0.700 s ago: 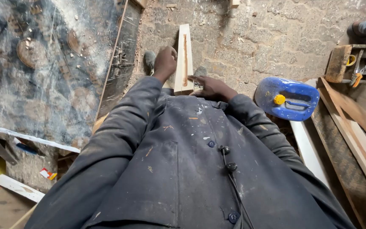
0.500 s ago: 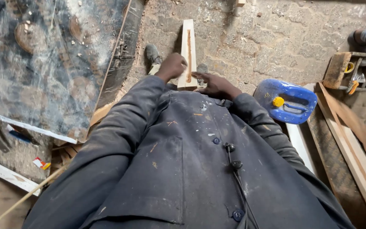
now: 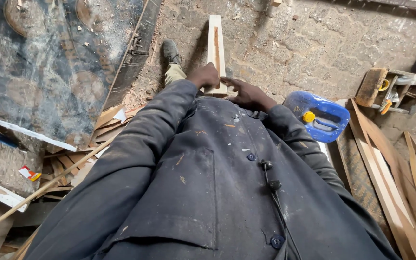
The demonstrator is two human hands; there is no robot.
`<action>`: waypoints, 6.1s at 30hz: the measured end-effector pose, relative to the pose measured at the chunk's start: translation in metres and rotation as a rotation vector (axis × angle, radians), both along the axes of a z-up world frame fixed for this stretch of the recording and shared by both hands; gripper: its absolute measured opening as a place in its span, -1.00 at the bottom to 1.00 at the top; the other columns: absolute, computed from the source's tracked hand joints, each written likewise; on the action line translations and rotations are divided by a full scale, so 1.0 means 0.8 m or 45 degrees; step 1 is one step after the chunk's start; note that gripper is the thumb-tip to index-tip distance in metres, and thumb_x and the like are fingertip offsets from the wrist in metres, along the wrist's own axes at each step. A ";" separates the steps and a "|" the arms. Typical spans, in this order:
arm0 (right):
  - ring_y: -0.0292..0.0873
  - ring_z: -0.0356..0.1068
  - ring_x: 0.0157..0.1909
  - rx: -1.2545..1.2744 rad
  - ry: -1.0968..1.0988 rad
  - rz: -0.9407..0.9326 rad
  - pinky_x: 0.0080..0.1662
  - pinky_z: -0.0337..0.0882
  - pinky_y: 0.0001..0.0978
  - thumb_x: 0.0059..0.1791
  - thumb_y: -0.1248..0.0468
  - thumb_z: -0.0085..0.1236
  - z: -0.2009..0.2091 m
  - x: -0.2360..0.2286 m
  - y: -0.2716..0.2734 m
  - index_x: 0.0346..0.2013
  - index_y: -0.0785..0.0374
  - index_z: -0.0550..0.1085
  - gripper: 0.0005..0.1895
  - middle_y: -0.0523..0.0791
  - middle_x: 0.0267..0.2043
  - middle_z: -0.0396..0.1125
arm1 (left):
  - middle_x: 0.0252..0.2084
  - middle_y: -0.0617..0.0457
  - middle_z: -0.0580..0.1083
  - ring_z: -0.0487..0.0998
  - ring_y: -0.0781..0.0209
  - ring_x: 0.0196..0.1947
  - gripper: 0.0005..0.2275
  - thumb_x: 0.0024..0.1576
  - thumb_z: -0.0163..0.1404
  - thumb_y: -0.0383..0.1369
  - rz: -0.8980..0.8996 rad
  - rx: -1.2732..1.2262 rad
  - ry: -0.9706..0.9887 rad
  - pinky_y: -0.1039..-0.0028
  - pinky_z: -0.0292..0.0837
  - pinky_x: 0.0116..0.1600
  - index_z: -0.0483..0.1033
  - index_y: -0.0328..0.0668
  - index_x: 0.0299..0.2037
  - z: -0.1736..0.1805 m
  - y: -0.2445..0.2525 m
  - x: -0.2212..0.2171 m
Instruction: Cleaning sawdust and debris from a wooden joint groove using a small wood scrap as a scraper.
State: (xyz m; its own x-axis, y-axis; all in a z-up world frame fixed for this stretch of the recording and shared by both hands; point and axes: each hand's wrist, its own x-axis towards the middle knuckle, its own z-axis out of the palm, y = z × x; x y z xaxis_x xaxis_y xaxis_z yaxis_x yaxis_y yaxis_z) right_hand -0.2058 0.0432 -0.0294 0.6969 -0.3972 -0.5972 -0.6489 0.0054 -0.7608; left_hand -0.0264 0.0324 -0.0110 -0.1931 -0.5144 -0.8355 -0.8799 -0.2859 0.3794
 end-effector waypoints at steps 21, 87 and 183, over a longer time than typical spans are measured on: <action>0.18 0.22 -0.08 -0.023 -0.003 -0.062 -0.10 0.30 -0.05 -0.26 0.01 0.13 0.000 -0.006 0.004 0.14 -0.02 0.03 -0.25 0.06 0.01 0.13 | -0.19 -0.07 0.34 0.37 -0.16 -0.15 -0.70 -0.26 -0.01 -0.31 -0.300 -0.149 -0.040 0.06 0.28 -0.11 0.46 -0.20 -0.31 -0.057 0.001 -0.005; 0.15 0.22 -0.05 -0.043 0.031 0.005 -0.06 0.26 -0.02 -0.24 -0.05 0.08 -0.002 -0.002 -0.003 0.13 -0.09 0.01 -0.27 0.04 0.01 0.14 | -0.33 -0.17 0.41 0.32 -0.19 -0.17 -0.82 -0.22 0.09 -0.45 -0.299 -0.242 -0.045 0.06 0.08 0.01 0.47 -0.37 -0.43 -0.065 -0.009 -0.008; 0.14 0.22 -0.04 -0.001 0.058 -0.066 -0.03 0.26 -0.07 -0.24 -0.05 0.10 -0.019 -0.001 0.006 0.14 -0.08 0.02 -0.26 0.04 0.01 0.15 | -0.50 -0.12 0.44 0.46 -0.12 -0.35 -0.94 -0.17 -0.06 -0.51 -0.315 -0.328 -0.107 0.12 0.34 -0.20 0.49 -0.28 -0.56 -0.013 -0.016 -0.020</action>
State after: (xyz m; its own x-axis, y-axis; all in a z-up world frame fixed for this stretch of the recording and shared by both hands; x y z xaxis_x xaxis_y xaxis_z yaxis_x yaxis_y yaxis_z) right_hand -0.2067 0.0483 -0.0448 0.6473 -0.4327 -0.6276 -0.6819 0.0392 -0.7303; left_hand -0.0426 0.0195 -0.0212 -0.2738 -0.6562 -0.7031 -0.9418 0.0346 0.3344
